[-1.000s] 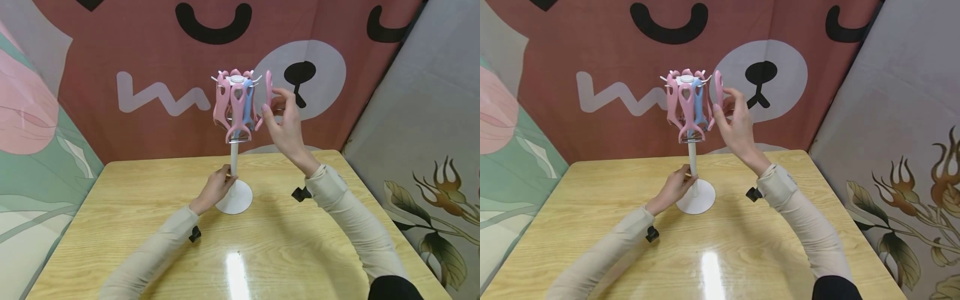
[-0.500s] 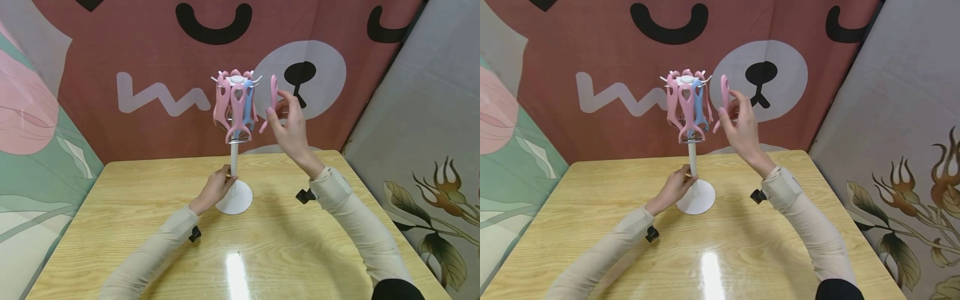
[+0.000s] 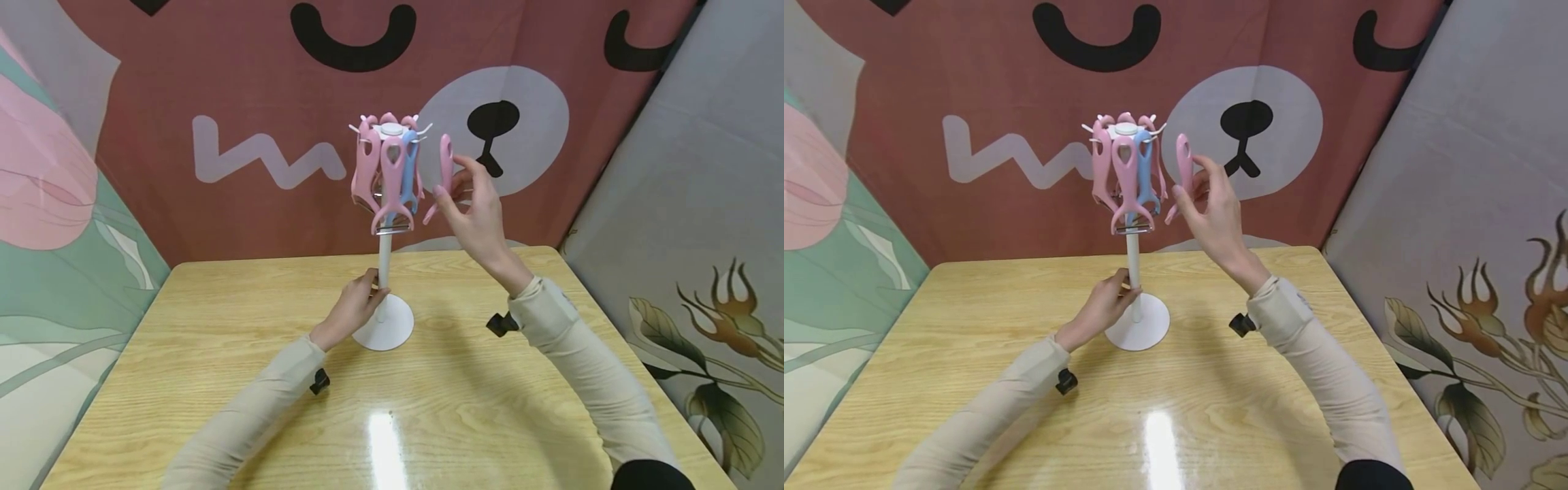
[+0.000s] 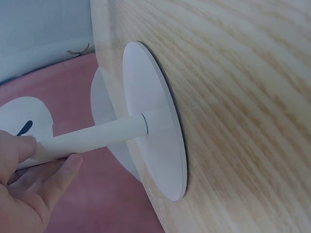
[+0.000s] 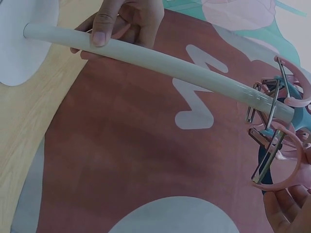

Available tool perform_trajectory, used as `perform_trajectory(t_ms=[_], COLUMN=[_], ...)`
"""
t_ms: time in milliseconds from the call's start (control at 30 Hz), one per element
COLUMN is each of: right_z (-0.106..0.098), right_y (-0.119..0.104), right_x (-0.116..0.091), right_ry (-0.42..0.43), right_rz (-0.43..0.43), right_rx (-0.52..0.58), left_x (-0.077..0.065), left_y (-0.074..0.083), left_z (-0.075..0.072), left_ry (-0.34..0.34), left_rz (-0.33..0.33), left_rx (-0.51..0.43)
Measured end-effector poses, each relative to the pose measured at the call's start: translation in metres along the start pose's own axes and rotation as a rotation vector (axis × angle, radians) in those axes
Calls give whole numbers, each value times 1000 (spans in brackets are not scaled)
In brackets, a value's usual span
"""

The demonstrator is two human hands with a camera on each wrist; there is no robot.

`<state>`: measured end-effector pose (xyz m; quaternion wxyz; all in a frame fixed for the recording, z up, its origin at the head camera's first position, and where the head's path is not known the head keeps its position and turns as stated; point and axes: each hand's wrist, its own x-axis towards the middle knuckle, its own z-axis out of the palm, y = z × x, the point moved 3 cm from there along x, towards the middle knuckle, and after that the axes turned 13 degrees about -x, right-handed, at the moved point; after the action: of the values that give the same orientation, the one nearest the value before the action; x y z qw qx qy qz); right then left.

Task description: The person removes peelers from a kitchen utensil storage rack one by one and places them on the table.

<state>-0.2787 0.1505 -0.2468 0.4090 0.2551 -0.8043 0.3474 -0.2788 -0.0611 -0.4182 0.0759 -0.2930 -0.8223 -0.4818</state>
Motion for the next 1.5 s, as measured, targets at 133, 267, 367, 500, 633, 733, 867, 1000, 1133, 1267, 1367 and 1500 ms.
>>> perform_trajectory(t_ms=[133,267,367,500,633,733,867,1000,1133,1267,1367,1500], right_z=[0,-1,-1,-2,-1,-1,0,0,0,0,0,1], right_y=[1,0,0,0,2,3,4,4,4,4,5,8], right_x=[-1,-1,-2,-3,-4,-5,-7,-10,-11,-13,-16,-19], right_ry=[2,-4,-11,-20,-19,-18,-26,-37,-40,-48,-64,-83], right_rz=[-11,-21,-23,-18,-21,-30,-36,-32,-20,2,30,68], right_rx=[0,-1,-7,-20,-37,-43,-46,-53,-60,-68,-78,-92], left_x=[1,1,1,1,1,1,0,1,1,1,1,2], left_y=[1,1,2,3,2,1,1,1,1,1,0,0], left_z=[0,0,0,0,1,1,1,1,0,0,1,1], left_ry=[-10,-20,-20,-25,-30,-30,-31,-27,-20,-25,-29,-29], left_rz=[0,-6,-6,-16,-26,-26,-30,-27,-21,-23,-31,-37], left_rx=[2,-5,-8,-4,-7,-18,-26,-26,-29,-39,-44,-38])
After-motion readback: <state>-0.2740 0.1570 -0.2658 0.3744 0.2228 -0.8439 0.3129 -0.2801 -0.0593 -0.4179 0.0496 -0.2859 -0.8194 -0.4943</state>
